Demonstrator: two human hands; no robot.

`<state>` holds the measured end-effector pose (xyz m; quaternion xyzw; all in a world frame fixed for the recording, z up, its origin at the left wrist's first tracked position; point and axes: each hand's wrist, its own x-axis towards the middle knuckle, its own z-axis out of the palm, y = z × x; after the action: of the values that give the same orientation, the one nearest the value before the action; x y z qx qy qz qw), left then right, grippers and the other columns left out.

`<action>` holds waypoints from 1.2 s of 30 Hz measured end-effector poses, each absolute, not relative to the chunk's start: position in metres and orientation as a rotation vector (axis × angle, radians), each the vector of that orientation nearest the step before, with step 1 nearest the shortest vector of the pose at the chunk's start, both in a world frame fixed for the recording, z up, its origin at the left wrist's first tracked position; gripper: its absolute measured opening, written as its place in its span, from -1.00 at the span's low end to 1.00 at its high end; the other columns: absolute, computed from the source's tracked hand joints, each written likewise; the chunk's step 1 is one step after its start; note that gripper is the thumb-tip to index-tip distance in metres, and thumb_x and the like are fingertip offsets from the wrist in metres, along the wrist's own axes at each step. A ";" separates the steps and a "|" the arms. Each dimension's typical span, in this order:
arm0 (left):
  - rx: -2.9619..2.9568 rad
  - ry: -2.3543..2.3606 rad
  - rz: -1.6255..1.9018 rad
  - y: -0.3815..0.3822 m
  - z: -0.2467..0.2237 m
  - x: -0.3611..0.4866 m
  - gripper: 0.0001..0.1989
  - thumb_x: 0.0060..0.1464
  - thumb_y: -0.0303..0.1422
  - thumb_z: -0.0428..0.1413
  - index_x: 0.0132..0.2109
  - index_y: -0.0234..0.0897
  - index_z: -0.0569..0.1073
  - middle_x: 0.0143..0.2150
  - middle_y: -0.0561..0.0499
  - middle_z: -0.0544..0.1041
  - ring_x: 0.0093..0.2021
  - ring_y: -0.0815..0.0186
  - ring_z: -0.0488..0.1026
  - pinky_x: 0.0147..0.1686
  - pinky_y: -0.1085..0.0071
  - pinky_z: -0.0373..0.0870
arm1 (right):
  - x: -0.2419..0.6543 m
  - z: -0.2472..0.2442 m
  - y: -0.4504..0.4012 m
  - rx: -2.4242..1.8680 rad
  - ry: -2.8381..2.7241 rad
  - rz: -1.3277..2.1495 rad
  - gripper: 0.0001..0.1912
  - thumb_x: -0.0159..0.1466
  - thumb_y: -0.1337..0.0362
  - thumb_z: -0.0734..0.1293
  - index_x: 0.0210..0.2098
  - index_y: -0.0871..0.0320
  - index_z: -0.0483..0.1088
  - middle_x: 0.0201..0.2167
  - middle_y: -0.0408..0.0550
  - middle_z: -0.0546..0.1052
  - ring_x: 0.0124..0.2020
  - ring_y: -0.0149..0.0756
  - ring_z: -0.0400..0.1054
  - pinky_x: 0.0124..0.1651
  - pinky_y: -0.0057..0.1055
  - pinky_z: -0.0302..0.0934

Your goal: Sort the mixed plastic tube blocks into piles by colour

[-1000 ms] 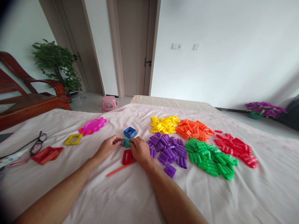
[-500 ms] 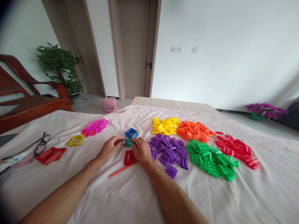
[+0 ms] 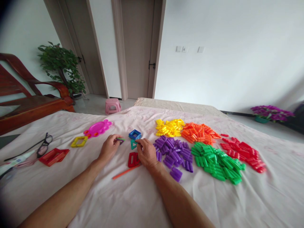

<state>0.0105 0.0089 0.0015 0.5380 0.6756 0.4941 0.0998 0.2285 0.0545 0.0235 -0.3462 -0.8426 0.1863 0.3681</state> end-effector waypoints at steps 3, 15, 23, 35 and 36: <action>1.602 2.071 1.455 0.011 0.001 0.005 -0.61 0.09 -0.50 0.00 0.06 -0.21 0.45 -0.03 -0.11 0.47 -0.16 0.24 0.48 -0.06 0.28 0.39 | 0.230 0.026 0.056 -0.931 -2.193 0.348 -0.69 0.32 0.39 0.19 -0.06 0.11 0.50 -0.14 0.00 0.55 -0.12 -0.21 0.38 0.02 -0.31 0.19; 1.869 2.091 1.222 0.009 0.005 0.006 -0.66 0.01 -0.58 0.05 -0.10 -0.21 0.54 -0.08 -0.07 0.53 0.01 0.22 0.44 0.12 0.28 0.32 | 0.232 0.038 0.046 -0.699 -2.569 0.290 -0.86 0.19 0.23 0.40 -0.26 0.09 0.54 -0.34 -0.08 0.55 -0.25 -0.23 0.37 -0.14 -0.33 0.10; 1.954 2.183 1.081 0.006 0.008 0.011 -0.68 0.06 -0.57 0.03 -0.09 -0.21 0.54 -0.07 -0.03 0.56 0.01 0.30 0.45 0.10 0.38 0.33 | 0.229 0.030 0.045 -0.436 -2.580 0.298 -0.92 0.26 0.27 0.35 -0.32 0.10 0.50 -0.40 -0.10 0.53 -0.28 -0.26 0.34 -0.13 -0.32 0.09; 1.207 3.006 0.788 -0.022 0.039 -0.074 -0.56 0.10 -0.35 0.02 0.14 -0.25 0.41 0.19 -0.35 0.31 0.21 -0.22 0.19 0.09 -0.15 0.13 | 0.227 0.025 0.048 -0.473 -2.523 0.285 -0.81 0.36 0.29 0.24 -0.36 0.14 0.43 -0.42 -0.08 0.47 -0.32 -0.30 0.31 -0.17 -0.37 0.10; 1.138 3.022 0.740 -0.025 0.039 -0.084 -0.54 0.08 -0.33 0.03 0.15 -0.25 0.39 0.20 -0.38 0.29 0.19 -0.24 0.21 0.05 -0.15 0.17 | 0.227 0.024 0.049 -0.468 -2.521 0.286 -0.82 0.36 0.29 0.24 -0.36 0.14 0.43 -0.42 -0.08 0.47 -0.32 -0.30 0.31 -0.17 -0.37 0.10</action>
<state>-0.0836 -0.0254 0.0386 0.3421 0.9089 0.2225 -0.0856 0.2271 0.0486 0.0244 -0.1744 -0.9388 0.1065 0.2773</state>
